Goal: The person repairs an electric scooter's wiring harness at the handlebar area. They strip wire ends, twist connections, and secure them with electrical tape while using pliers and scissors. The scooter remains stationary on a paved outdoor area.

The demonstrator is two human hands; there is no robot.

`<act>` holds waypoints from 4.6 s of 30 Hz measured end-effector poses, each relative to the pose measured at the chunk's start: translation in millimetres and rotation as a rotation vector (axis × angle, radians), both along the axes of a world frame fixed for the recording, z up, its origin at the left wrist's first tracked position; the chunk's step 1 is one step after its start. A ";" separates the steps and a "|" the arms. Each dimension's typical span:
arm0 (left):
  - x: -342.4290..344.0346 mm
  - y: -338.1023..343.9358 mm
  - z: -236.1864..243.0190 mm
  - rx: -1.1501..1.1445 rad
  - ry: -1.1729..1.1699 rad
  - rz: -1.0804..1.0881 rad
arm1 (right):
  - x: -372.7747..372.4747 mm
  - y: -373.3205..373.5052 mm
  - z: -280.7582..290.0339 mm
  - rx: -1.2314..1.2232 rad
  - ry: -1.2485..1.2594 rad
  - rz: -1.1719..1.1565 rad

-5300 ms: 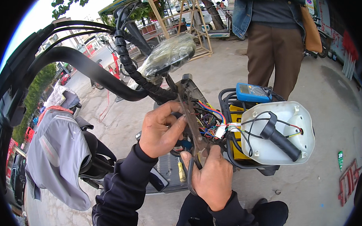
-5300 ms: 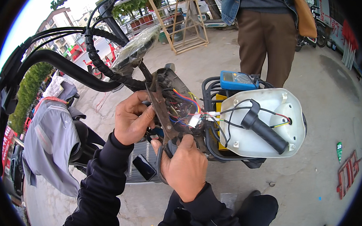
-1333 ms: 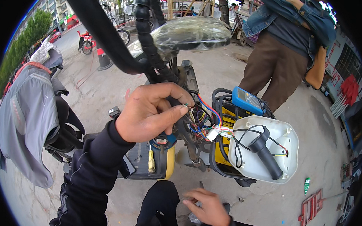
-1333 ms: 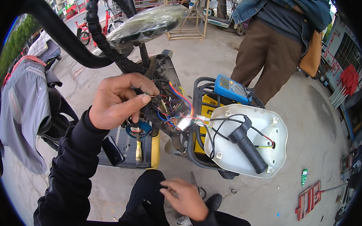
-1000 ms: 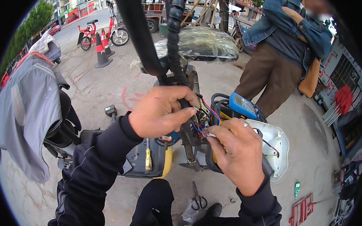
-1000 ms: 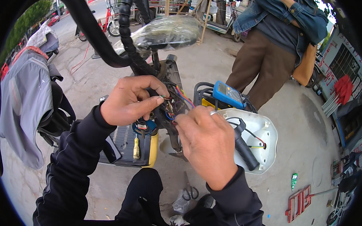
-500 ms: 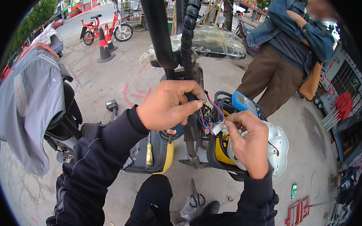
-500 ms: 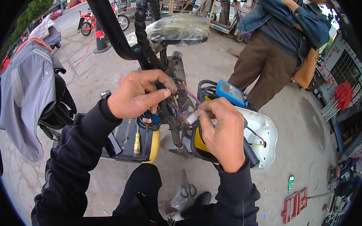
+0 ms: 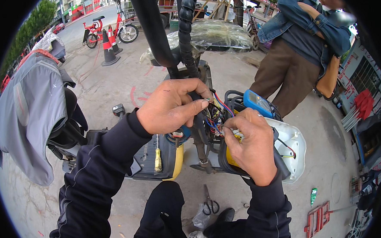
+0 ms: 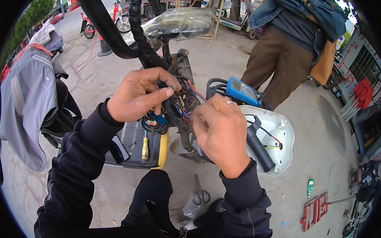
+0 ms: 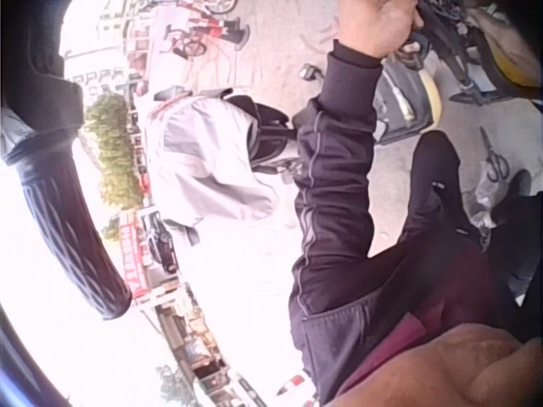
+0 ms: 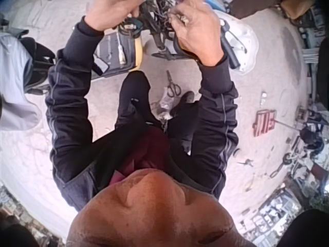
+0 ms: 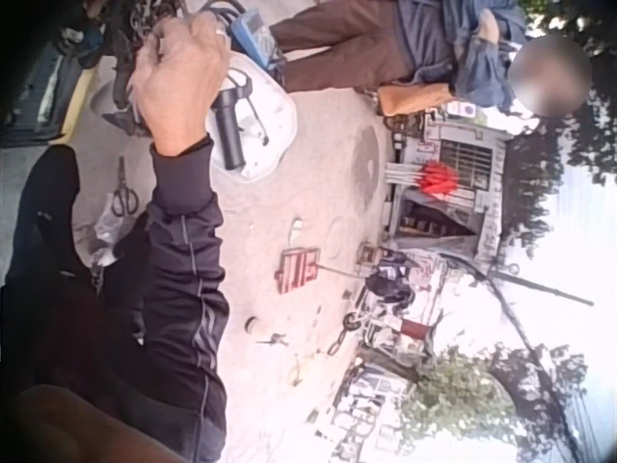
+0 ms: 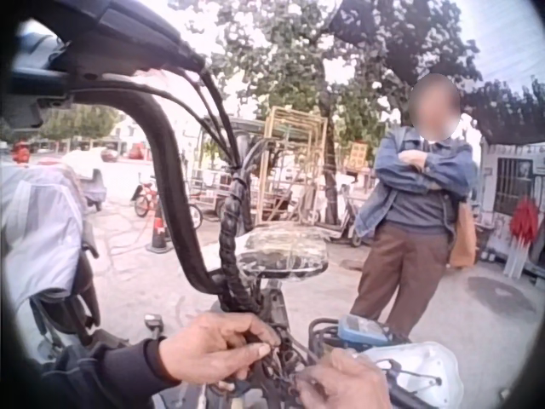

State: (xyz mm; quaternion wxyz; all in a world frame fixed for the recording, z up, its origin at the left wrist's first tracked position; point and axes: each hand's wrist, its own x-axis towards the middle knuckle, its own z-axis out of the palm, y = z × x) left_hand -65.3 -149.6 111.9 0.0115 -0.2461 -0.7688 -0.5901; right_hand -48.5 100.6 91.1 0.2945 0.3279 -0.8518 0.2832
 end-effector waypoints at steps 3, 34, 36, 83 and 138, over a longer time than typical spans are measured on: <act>0.6 0.3 -0.2 -0.013 0.003 0.015 | 1.6 4.4 0.9 -0.032 0.000 0.001; 0.6 -0.4 1.9 -0.040 -0.002 0.019 | -44.9 9.5 37.6 0.349 -0.152 0.315; 1.2 -0.5 1.9 -0.055 -0.005 0.032 | -43.4 11.3 36.7 0.326 -0.153 0.314; -11.2 32.5 21.9 -0.528 0.507 0.122 | -50.4 3.9 -17.5 -0.305 -0.126 0.306; 1.8 32.1 33.3 -0.377 -0.028 0.065 | -51.5 -12.2 -22.4 -0.416 -0.202 0.303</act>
